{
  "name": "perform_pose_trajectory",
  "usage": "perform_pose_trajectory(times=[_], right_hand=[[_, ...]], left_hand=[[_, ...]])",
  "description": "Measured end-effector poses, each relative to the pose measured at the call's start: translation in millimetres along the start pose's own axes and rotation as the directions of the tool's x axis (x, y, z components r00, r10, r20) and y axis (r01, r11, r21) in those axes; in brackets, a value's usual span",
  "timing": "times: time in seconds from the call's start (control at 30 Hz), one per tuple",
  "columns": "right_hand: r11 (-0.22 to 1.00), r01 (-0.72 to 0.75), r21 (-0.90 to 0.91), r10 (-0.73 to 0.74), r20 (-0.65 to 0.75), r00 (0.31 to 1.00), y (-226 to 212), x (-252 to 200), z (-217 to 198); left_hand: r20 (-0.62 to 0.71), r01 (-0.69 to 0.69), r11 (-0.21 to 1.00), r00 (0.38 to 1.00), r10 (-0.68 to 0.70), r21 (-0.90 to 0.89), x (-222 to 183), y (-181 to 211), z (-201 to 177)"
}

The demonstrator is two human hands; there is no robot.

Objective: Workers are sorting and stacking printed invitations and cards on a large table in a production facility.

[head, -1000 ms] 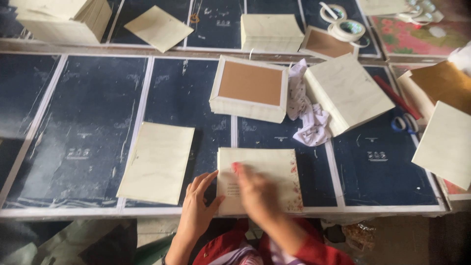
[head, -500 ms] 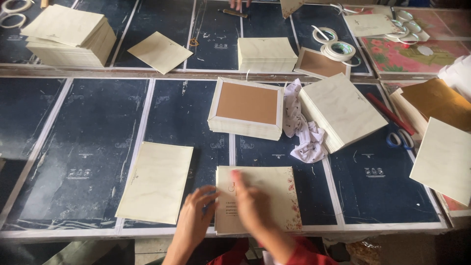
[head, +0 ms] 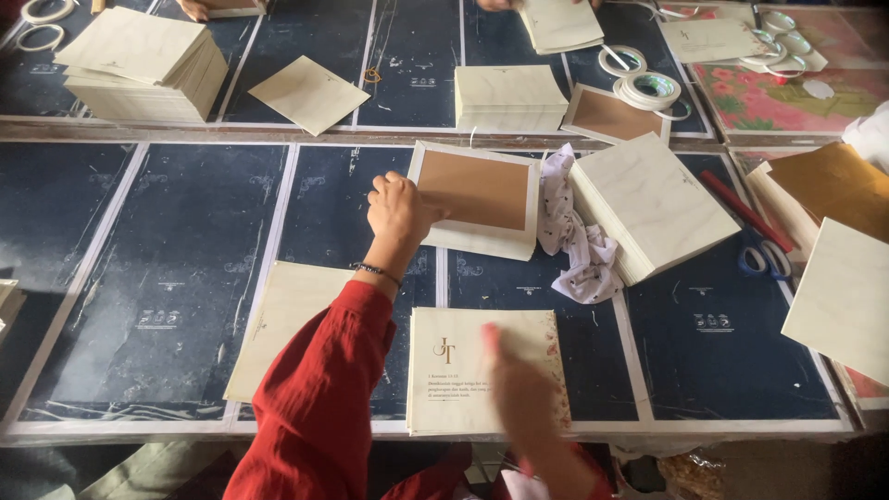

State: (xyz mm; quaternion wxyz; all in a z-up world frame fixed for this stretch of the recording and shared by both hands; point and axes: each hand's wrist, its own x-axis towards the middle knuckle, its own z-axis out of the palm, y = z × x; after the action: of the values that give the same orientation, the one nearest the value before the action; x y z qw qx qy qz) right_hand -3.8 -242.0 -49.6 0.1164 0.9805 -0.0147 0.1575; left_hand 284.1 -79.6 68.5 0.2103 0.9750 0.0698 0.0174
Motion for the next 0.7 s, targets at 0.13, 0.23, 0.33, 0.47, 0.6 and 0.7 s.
perform_pose_trajectory(times=[0.13, 0.23, 0.33, 0.47, 0.6, 0.7], right_hand=[[0.908, 0.184, 0.377, -0.176, -0.055, 0.983, -26.5, -3.7, -85.3], [0.904, 0.053, 0.424, -0.015, -0.093, 0.996, 15.9, 0.6, -89.3], [0.964, -0.166, 0.209, 0.154, 0.071, 0.985, 68.2, -19.8, -44.8], [0.651, -0.302, 0.697, 0.282, 0.148, 0.948, 122.5, -38.1, -40.5], [-0.187, -0.312, 0.932, 0.387, 0.362, 0.848, 146.7, -42.0, -44.1], [-0.229, -0.389, 0.892, 0.262, 0.442, 0.858, 140.5, -40.9, -75.4]], left_hand=[[-0.019, 0.042, 0.99, 0.999, -0.04, 0.137, 10.6, 1.2, 2.1], [0.072, 0.113, 0.99, 0.99, -0.119, 0.087, 11.9, 4.9, -18.7], [0.153, 0.115, 0.989, 0.983, -0.1, -0.097, 4.3, 3.4, -48.4], [0.101, -0.091, 0.842, 0.98, 0.17, -0.531, -47.5, -11.4, -76.3], [0.029, -0.073, 0.439, 0.975, 0.221, -0.896, -146.8, -54.0, -61.6], [0.141, -0.027, 0.563, 0.957, 0.253, -0.826, -220.5, -95.2, -52.9]])
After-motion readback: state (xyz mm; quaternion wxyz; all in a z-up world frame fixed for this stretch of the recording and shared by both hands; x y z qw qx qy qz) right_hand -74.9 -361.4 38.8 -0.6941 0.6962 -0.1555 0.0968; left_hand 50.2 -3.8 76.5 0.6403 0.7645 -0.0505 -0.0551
